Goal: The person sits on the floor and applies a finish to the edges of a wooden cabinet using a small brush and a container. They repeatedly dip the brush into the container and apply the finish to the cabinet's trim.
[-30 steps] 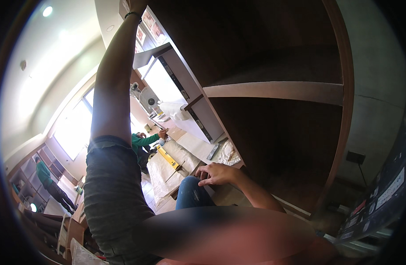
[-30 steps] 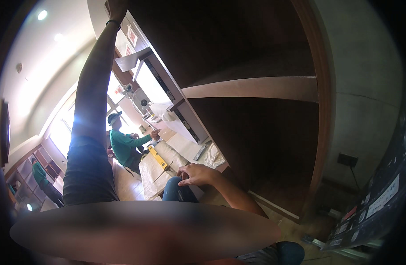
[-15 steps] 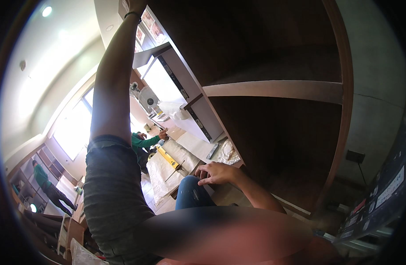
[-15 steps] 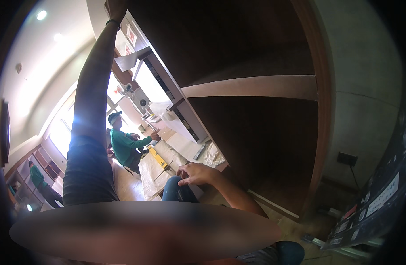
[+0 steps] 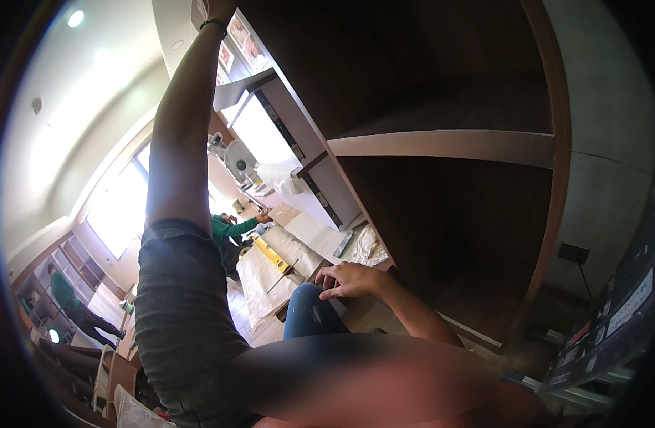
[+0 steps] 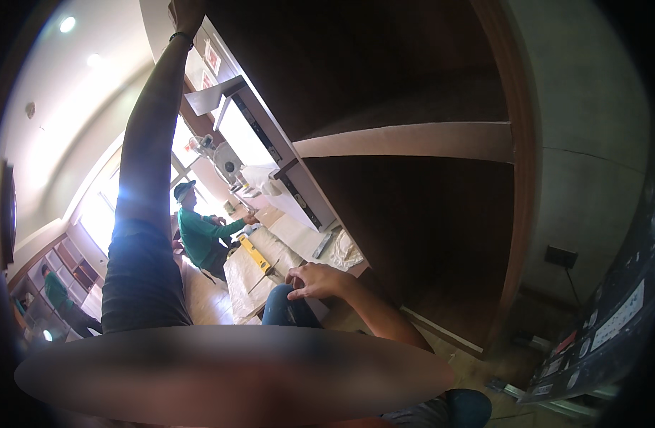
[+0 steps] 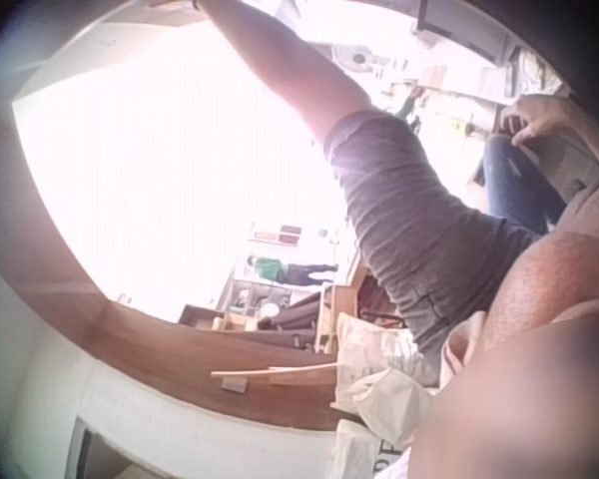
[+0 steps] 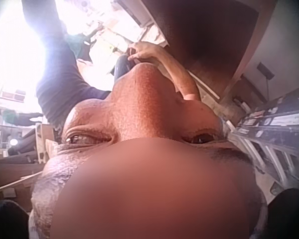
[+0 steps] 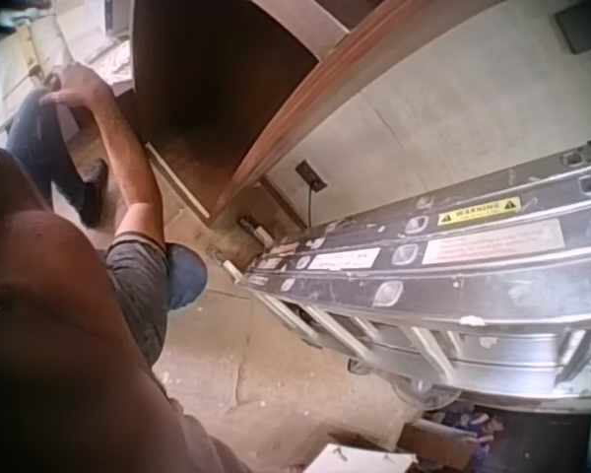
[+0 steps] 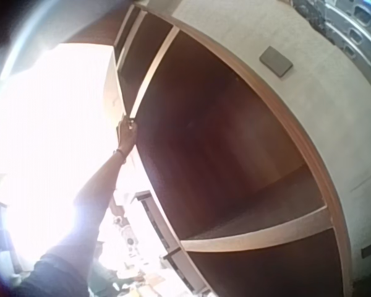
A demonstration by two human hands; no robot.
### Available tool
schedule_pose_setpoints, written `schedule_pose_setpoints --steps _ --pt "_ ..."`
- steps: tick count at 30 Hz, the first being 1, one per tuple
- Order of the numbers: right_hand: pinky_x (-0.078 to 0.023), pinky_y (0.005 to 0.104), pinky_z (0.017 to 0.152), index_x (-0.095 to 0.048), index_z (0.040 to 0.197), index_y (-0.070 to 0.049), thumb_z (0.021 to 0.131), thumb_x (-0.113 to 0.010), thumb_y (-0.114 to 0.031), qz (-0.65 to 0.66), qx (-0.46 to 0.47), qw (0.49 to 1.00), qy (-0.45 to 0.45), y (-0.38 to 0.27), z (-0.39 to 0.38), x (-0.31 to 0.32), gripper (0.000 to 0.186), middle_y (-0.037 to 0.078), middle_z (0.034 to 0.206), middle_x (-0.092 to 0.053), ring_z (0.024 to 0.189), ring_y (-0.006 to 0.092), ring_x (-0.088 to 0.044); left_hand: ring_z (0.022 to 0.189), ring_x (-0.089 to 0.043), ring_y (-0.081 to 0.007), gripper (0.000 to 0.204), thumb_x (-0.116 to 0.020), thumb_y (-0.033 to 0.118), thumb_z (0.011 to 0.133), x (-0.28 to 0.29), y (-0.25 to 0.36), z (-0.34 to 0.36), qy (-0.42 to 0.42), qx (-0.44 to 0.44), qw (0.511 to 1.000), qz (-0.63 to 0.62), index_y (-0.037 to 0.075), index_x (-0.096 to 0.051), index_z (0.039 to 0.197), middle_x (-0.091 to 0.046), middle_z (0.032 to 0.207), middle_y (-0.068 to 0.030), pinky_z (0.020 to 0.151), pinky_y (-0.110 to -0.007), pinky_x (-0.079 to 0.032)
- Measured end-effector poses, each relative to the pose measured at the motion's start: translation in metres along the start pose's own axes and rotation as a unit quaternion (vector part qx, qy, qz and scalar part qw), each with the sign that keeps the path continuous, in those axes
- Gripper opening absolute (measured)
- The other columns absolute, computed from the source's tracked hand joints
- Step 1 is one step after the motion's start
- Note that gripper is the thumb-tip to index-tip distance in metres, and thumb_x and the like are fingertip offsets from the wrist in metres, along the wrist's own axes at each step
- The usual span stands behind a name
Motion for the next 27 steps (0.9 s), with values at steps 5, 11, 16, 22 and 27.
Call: schedule_pose_setpoints --steps 5,11,16,22,27 --pt "-0.054 0.0389 0.097 -0.062 0.130 -0.003 0.093 -0.075 -0.040 0.007 -0.002 1.000 0.008 -0.002 -0.003 0.002 0.054 0.015 0.115 -0.075 0.108 0.0292 -0.072 0.112 -0.065 -0.0311 0.029 -0.054 0.010 0.101 0.004 0.022 0.003 -0.045 0.045 0.997 -0.033 -0.002 -0.060 0.126 -0.065 0.120 -0.0216 0.098 -0.045 -0.056" --pt "-0.055 0.0389 0.092 -0.062 0.130 -0.005 0.091 -0.077 -0.041 0.006 0.009 1.000 0.010 0.005 0.004 -0.002 0.055 0.015 0.113 -0.076 0.102 0.0282 -0.073 0.115 -0.065 -0.0301 0.033 -0.053 0.003 0.098 0.003 0.002 0.001 -0.010 -0.024 0.999 -0.045 -0.001 -0.059 0.130 -0.067 0.124 -0.0195 0.101 -0.044 -0.057" --pt "-0.056 0.0387 0.090 -0.062 0.130 -0.006 0.091 -0.078 -0.043 0.011 0.007 1.000 0.012 0.007 0.001 -0.001 0.056 0.014 0.114 -0.075 0.101 0.0283 -0.073 0.114 -0.065 -0.0282 0.031 -0.055 0.001 0.098 0.007 0.008 0.000 -0.043 0.002 0.997 -0.056 0.000 -0.062 0.128 -0.067 0.126 -0.0184 0.100 -0.041 -0.057" --pt "-0.055 0.0389 0.092 -0.063 0.130 -0.005 0.091 -0.077 -0.042 -0.008 0.002 1.000 0.018 0.002 0.000 0.000 0.056 0.014 0.113 -0.075 0.103 0.0295 -0.072 0.102 -0.069 -0.0261 0.022 -0.063 0.005 0.098 0.002 -0.023 0.020 -0.021 -0.059 0.998 -0.028 0.001 -0.070 0.119 -0.068 0.122 -0.0163 0.092 -0.032 -0.060" --pt "-0.054 0.0381 0.095 -0.063 0.128 -0.002 0.092 -0.076 -0.039 -0.007 0.005 1.000 0.017 -0.009 -0.004 0.006 0.053 0.015 0.112 -0.076 0.105 0.0289 -0.072 0.100 -0.070 -0.0275 0.022 -0.059 0.003 0.100 0.013 -0.029 0.018 -0.051 -0.108 0.992 -0.032 0.000 -0.069 0.119 -0.068 0.121 -0.0166 0.093 -0.034 -0.060"
Point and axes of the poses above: each hand's wrist, its own z-axis towards the middle knuckle, its own x-axis out of the back of the hand, y = z × x, the point moved 4 cm from there along z, towards the middle knuckle
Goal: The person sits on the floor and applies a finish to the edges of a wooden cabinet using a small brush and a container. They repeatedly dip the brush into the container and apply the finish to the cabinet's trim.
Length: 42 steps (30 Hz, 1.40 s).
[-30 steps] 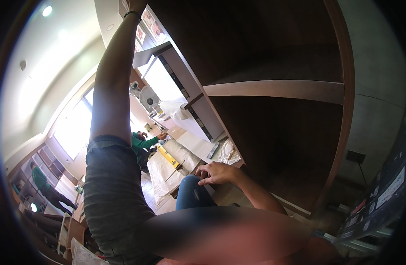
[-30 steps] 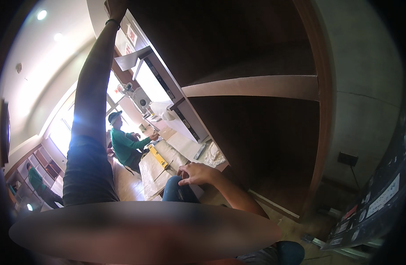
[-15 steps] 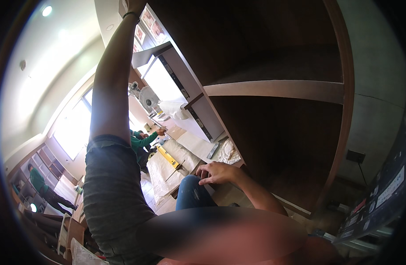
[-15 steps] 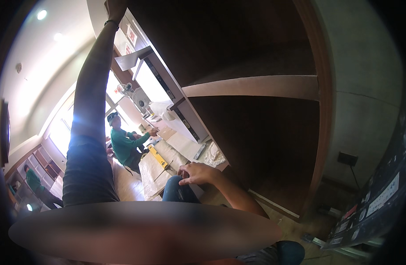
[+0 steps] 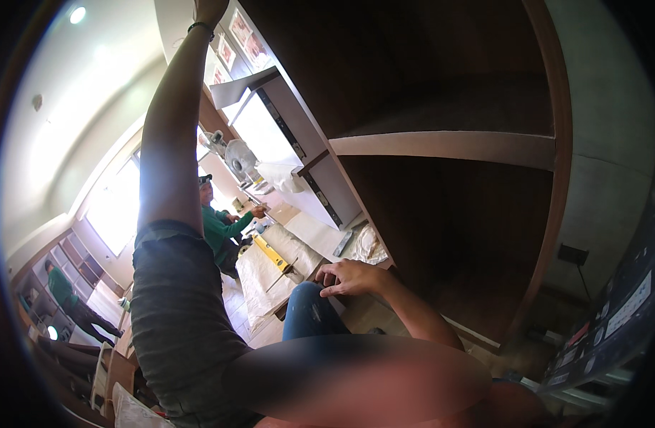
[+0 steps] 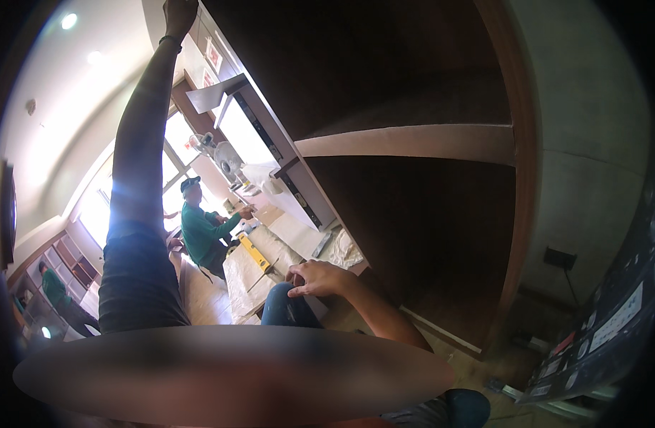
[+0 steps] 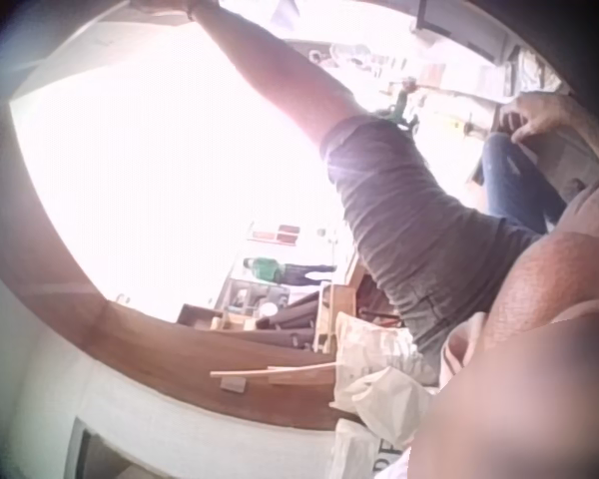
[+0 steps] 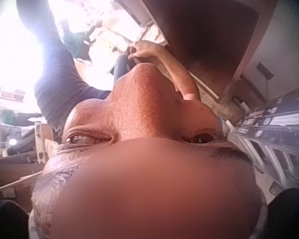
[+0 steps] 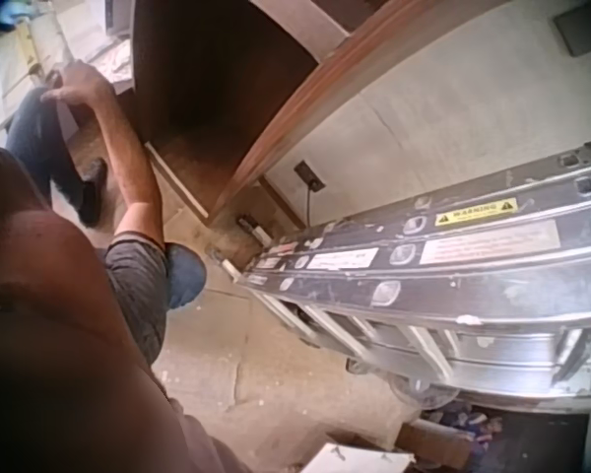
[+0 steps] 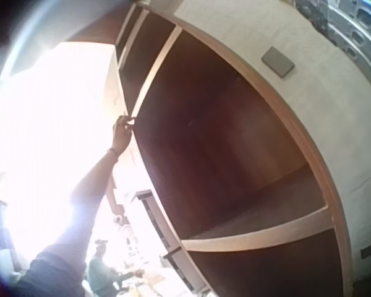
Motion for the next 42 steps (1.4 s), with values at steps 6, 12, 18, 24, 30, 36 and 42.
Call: schedule_pose_setpoints --steps 6,12,18,24,30,36,42 --pt "-0.054 0.0380 0.095 -0.063 0.130 -0.003 0.092 -0.076 -0.039 0.007 -0.007 1.000 0.002 0.008 -0.001 0.001 0.054 0.015 0.112 -0.076 0.105 0.0290 -0.072 0.100 -0.072 -0.0287 0.023 -0.053 -0.002 0.101 0.004 0.056 0.008 -0.035 0.057 0.997 0.045 -0.003 -0.068 0.119 -0.070 0.117 -0.0194 0.096 -0.035 -0.061" --pt "-0.056 0.0391 0.091 -0.062 0.131 -0.006 0.091 -0.078 -0.043 0.010 0.005 1.000 0.004 0.013 0.006 -0.003 0.057 0.015 0.116 -0.074 0.102 0.0293 -0.072 0.104 -0.072 -0.0285 0.023 -0.052 -0.003 0.101 0.015 -0.021 0.019 -0.036 -0.053 0.989 0.131 -0.004 -0.068 0.116 -0.071 0.115 -0.0212 0.095 -0.035 -0.061" --pt "-0.054 0.0391 0.096 -0.063 0.127 -0.003 0.092 -0.076 -0.040 0.017 -0.008 1.000 -0.007 0.010 -0.001 -0.001 0.053 0.015 0.114 -0.075 0.107 0.0299 -0.072 0.105 -0.072 -0.0274 0.021 -0.056 -0.001 0.100 0.026 -0.015 -0.001 -0.002 0.029 0.996 0.086 -0.002 -0.069 0.116 -0.071 0.120 -0.0190 0.095 -0.033 -0.061" --pt "-0.054 0.0395 0.095 -0.063 0.128 -0.003 0.092 -0.075 -0.040 0.010 -0.002 1.000 0.002 0.012 0.002 0.001 0.053 0.014 0.112 -0.076 0.106 0.0301 -0.072 0.101 -0.072 -0.0243 0.022 -0.065 0.021 0.101 0.023 0.026 -0.005 -0.048 -0.003 0.959 0.281 0.002 -0.072 0.108 -0.072 0.118 -0.0159 0.084 -0.030 -0.061" --pt "-0.057 0.0388 0.088 -0.063 0.130 -0.005 0.091 -0.078 -0.042 0.016 0.006 1.000 -0.003 0.020 0.011 -0.004 0.056 0.015 0.114 -0.074 0.100 0.0274 -0.073 0.071 -0.060 -0.0131 0.026 -0.063 0.026 0.104 0.007 0.012 0.015 -0.127 0.038 0.927 0.351 0.003 -0.070 0.093 -0.068 0.087 -0.0097 0.060 -0.027 -0.051" --pt "-0.057 0.0395 0.088 -0.063 0.131 -0.006 0.091 -0.078 -0.043 0.023 0.004 1.000 -0.003 0.020 0.010 -0.003 0.057 0.015 0.114 -0.074 0.099 0.0279 -0.073 0.060 -0.048 -0.0094 0.028 -0.056 0.015 0.106 -0.009 -0.012 0.019 -0.158 0.028 0.909 0.385 0.001 -0.065 0.084 -0.057 0.071 -0.0068 0.050 -0.024 -0.041" --pt "-0.053 0.0396 0.096 -0.062 0.129 -0.004 0.093 -0.075 -0.042 0.003 -0.008 1.000 -0.002 0.010 0.003 0.003 0.054 0.013 0.112 -0.076 0.105 0.0298 -0.072 0.060 -0.052 -0.0128 0.024 -0.050 0.009 0.106 -0.002 -0.001 0.012 -0.069 -0.055 0.940 0.330 -0.001 -0.062 0.088 -0.058 0.073 -0.0091 0.050 -0.027 -0.044"
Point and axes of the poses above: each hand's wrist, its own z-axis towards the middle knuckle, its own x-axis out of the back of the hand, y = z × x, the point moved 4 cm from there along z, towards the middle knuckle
